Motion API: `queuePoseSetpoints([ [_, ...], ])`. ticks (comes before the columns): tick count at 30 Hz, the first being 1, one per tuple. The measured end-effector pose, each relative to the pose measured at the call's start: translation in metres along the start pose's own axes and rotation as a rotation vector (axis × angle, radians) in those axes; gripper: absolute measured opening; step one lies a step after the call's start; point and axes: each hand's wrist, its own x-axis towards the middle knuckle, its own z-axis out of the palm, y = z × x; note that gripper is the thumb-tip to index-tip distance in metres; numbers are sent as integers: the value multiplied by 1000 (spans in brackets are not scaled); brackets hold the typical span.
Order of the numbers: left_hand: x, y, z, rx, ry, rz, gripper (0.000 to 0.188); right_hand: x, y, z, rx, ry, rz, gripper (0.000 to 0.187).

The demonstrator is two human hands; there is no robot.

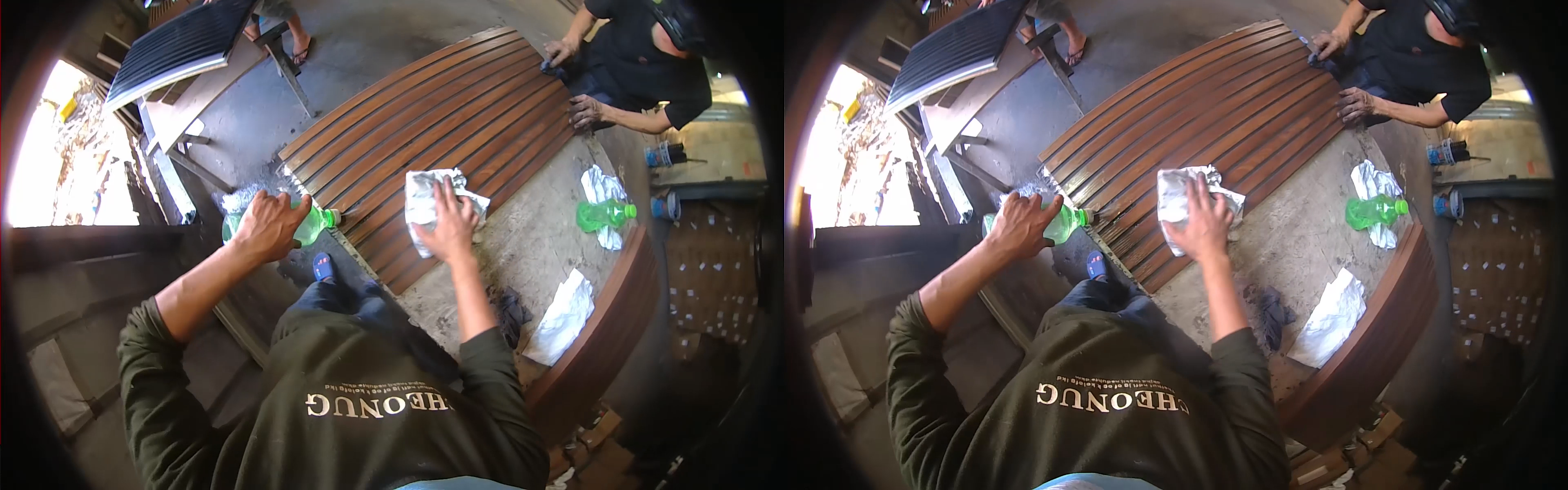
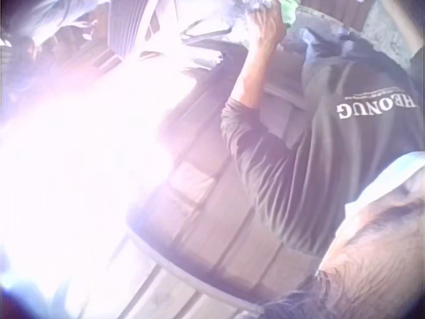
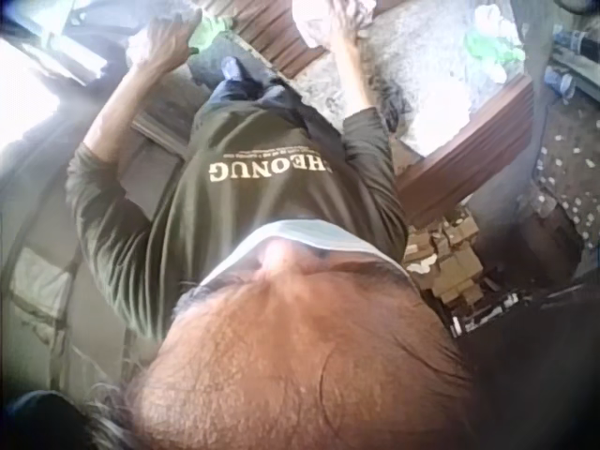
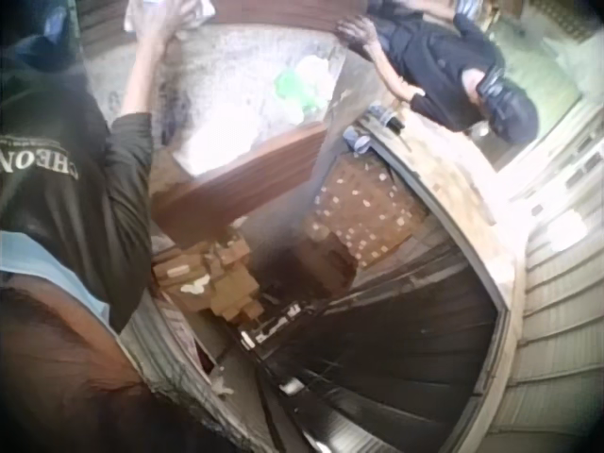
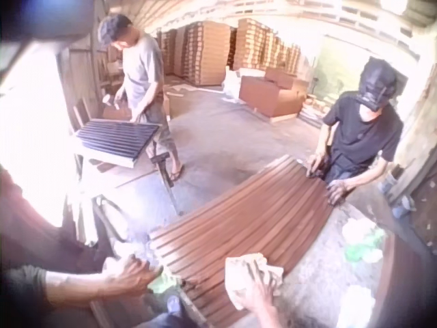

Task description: The person wipes a slatted wood panel with a cloth, applies liquid from a plastic bottle to the panel, continues cleaning, and then lifts and carries the panel away.

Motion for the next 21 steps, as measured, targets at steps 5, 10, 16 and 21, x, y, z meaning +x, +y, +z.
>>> queuePoseSetpoints([
  [5, 0, -10, -32, -85, -101, 162, 68, -27, -37, 35, 98, 158, 85, 64],
  [10, 8, -41, 7, 110, 256, 192, 49, -33, -100, 43, 471, 281, -124, 44],
  [16, 10, -61, 12, 74, 200, 92, 56, 36, -180, 54, 638, 332, -211, 59],
  [21, 24, -97, 12, 39, 143, -111, 51, 94, -201, 41, 281, 178, -279, 59],
])
